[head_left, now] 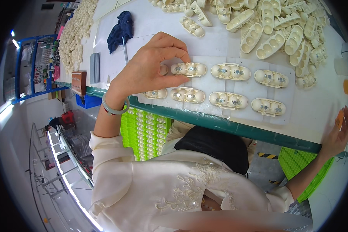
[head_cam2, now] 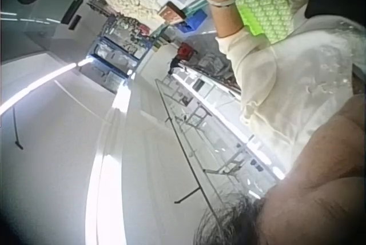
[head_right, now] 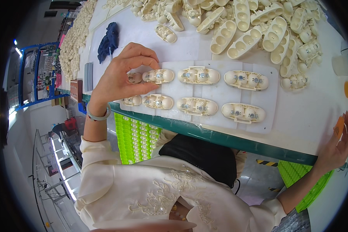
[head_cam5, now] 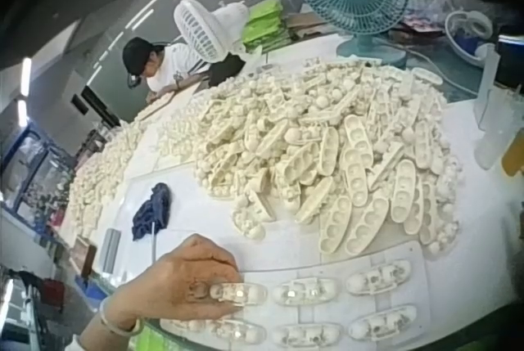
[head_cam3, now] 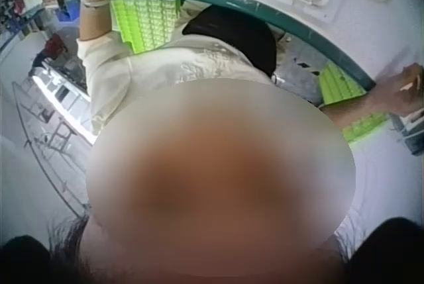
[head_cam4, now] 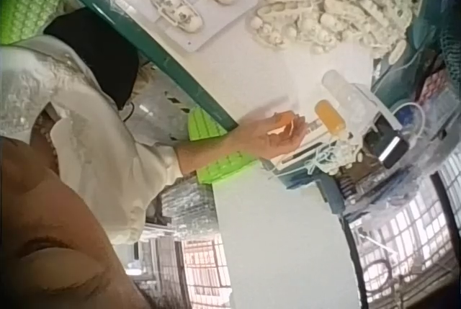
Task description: The person assembles small white plastic components by placing parts into an assembly jig, applying glue from a bottle, and trimming excess plastic with a utility knife.
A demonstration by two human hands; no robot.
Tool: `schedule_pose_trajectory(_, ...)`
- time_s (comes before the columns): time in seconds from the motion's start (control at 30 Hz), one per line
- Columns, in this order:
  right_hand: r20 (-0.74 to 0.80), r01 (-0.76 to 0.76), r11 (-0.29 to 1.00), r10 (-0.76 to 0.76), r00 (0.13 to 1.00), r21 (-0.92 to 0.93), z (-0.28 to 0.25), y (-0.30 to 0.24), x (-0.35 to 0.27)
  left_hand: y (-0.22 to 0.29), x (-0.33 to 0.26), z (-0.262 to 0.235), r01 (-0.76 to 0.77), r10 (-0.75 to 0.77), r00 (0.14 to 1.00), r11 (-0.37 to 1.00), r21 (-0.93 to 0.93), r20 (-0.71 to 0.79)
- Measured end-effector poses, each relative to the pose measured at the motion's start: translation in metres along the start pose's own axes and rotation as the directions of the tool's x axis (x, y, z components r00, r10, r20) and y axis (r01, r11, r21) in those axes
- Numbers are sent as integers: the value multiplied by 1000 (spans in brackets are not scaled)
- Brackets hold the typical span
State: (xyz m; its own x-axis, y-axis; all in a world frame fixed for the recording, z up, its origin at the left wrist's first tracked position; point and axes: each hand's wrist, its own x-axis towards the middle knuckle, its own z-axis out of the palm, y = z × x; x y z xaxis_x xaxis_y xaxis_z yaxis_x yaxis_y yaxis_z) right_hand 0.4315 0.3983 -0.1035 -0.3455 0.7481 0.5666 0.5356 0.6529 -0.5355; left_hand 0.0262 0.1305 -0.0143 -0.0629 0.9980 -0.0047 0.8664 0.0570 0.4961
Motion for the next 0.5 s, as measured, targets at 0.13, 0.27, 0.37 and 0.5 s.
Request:
schedule_pose_trajectory(0.13, 23, -56, 998, 56, 998, 24, 0, -6, 0, 1, -2, 0, 1, -1, 1000, 1000, 12, -10)
schedule_pose_trajectory(0.27, 7, -56, 996, 56, 998, 67, 1, -3, -1, 1, -3, 0, 2, -2, 1000, 1000, 15, -3)
schedule_pose_trajectory(0.37, 22, -80, 995, 79, 997, 61, 3, -4, -1, 0, -2, -2, 5, -4, 1000, 1000, 0, 23)
schedule_pose_trajectory(0.5, 37, -52, 996, 49, 998, 70, -2, -2, 0, -2, -11, -8, -9, 9, 1000, 1000, -20, 24)
